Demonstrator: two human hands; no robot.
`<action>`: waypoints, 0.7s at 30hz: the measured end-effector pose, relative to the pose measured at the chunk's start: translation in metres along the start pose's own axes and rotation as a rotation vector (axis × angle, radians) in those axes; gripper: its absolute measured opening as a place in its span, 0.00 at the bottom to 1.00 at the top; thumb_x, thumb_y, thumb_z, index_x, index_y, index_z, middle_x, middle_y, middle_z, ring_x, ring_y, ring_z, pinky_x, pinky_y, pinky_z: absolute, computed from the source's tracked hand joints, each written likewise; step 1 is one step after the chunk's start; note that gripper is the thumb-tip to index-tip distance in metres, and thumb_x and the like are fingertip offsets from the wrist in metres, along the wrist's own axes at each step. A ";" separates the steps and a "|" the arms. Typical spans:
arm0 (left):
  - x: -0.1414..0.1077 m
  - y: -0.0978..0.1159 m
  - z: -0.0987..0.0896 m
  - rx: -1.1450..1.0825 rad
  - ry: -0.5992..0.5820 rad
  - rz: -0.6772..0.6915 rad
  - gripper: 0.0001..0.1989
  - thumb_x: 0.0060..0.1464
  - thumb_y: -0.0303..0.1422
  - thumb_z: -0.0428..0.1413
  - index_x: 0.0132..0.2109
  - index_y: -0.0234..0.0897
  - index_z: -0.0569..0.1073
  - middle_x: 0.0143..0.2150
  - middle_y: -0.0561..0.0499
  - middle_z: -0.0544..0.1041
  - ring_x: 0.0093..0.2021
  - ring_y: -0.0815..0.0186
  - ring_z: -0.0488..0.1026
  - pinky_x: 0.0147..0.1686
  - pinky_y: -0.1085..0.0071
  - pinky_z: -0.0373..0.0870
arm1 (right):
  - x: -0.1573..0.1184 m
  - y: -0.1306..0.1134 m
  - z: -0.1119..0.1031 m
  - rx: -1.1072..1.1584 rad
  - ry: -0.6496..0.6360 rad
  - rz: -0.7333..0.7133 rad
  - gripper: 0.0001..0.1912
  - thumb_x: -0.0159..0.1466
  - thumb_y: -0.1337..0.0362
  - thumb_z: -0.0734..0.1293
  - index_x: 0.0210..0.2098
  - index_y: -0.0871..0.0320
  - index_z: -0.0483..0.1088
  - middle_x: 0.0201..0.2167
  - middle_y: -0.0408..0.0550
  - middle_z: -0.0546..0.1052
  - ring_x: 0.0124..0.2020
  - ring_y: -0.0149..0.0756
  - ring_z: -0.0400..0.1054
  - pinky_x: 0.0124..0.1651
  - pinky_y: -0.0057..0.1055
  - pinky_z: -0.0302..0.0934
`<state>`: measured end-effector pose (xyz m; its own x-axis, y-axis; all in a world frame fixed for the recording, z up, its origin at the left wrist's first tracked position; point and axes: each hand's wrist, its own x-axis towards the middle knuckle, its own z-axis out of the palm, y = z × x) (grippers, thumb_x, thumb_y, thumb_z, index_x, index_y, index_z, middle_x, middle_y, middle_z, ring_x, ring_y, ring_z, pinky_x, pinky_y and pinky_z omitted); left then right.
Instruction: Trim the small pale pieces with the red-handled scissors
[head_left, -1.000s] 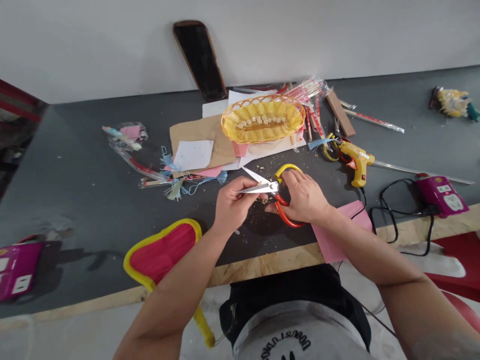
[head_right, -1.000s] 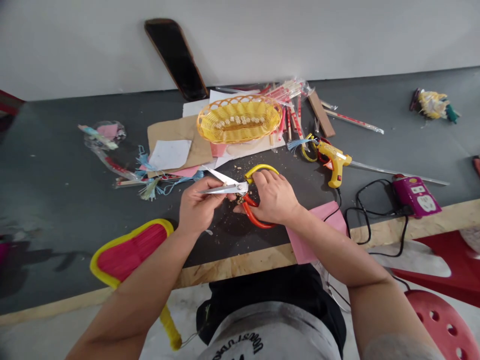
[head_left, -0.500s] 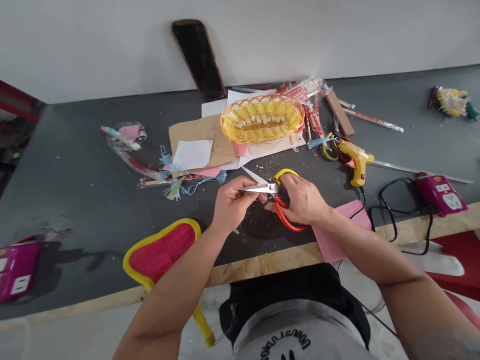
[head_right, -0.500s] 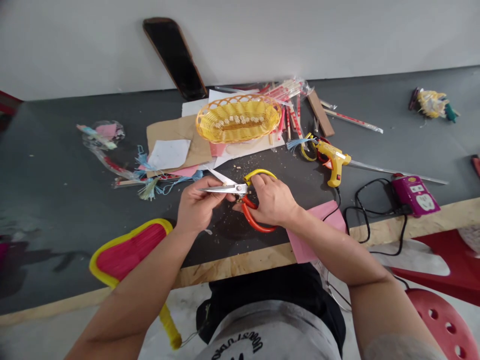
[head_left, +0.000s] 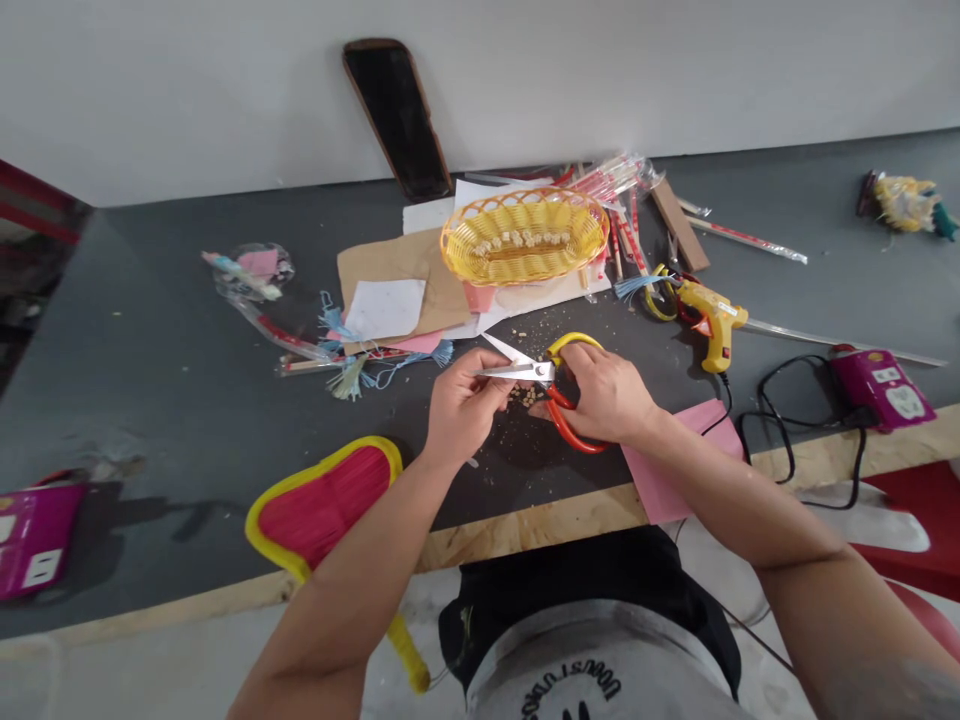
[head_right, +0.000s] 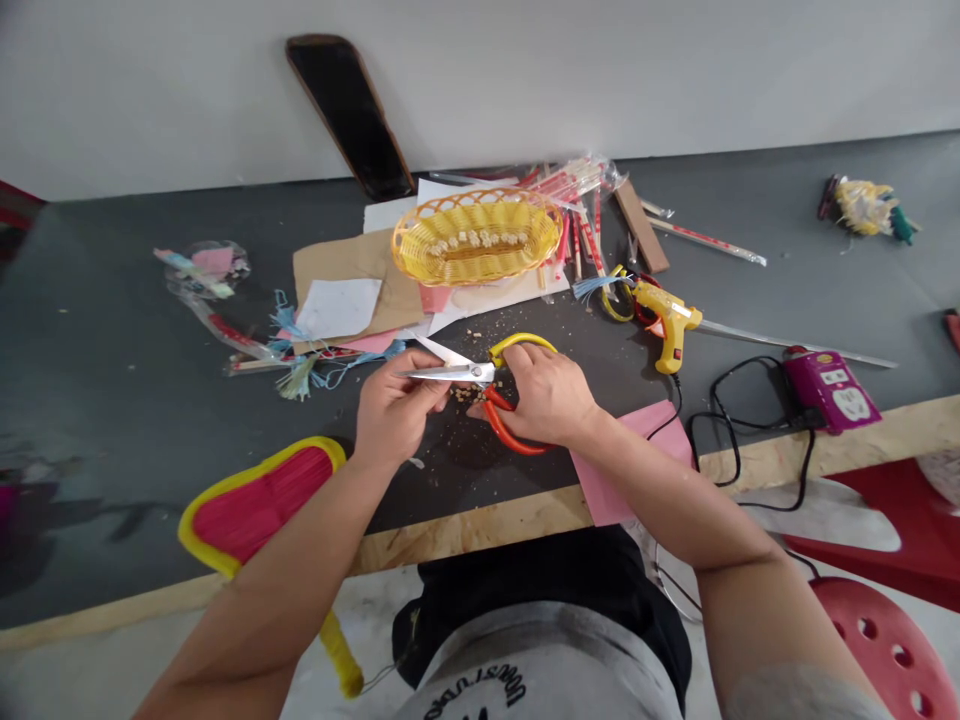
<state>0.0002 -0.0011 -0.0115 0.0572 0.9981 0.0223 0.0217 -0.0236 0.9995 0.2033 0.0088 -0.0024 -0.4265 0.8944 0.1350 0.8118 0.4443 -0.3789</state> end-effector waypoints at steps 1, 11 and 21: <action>0.000 0.000 0.000 0.015 0.002 0.006 0.09 0.57 0.39 0.64 0.34 0.38 0.77 0.29 0.52 0.81 0.21 0.73 0.64 0.22 0.75 0.59 | 0.000 0.001 0.001 -0.004 0.012 -0.010 0.31 0.62 0.35 0.63 0.42 0.58 0.65 0.37 0.55 0.76 0.37 0.45 0.70 0.39 0.38 0.60; -0.001 0.001 -0.001 -0.030 -0.074 -0.077 0.07 0.55 0.36 0.64 0.35 0.38 0.78 0.29 0.50 0.83 0.19 0.73 0.61 0.20 0.74 0.54 | 0.000 0.002 0.005 -0.022 0.019 -0.031 0.32 0.61 0.33 0.62 0.42 0.58 0.64 0.40 0.59 0.75 0.42 0.50 0.70 0.45 0.43 0.61; 0.000 0.004 0.002 -0.150 -0.074 -0.126 0.13 0.54 0.42 0.66 0.34 0.37 0.75 0.28 0.48 0.82 0.16 0.75 0.56 0.18 0.74 0.49 | -0.004 -0.002 0.000 0.015 -0.039 0.000 0.30 0.65 0.36 0.59 0.43 0.59 0.66 0.34 0.52 0.76 0.32 0.41 0.69 0.34 0.35 0.56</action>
<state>0.0018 -0.0016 -0.0078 0.1370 0.9856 -0.0992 -0.1150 0.1153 0.9866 0.2037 0.0040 -0.0024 -0.4417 0.8917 0.0989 0.8062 0.4428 -0.3923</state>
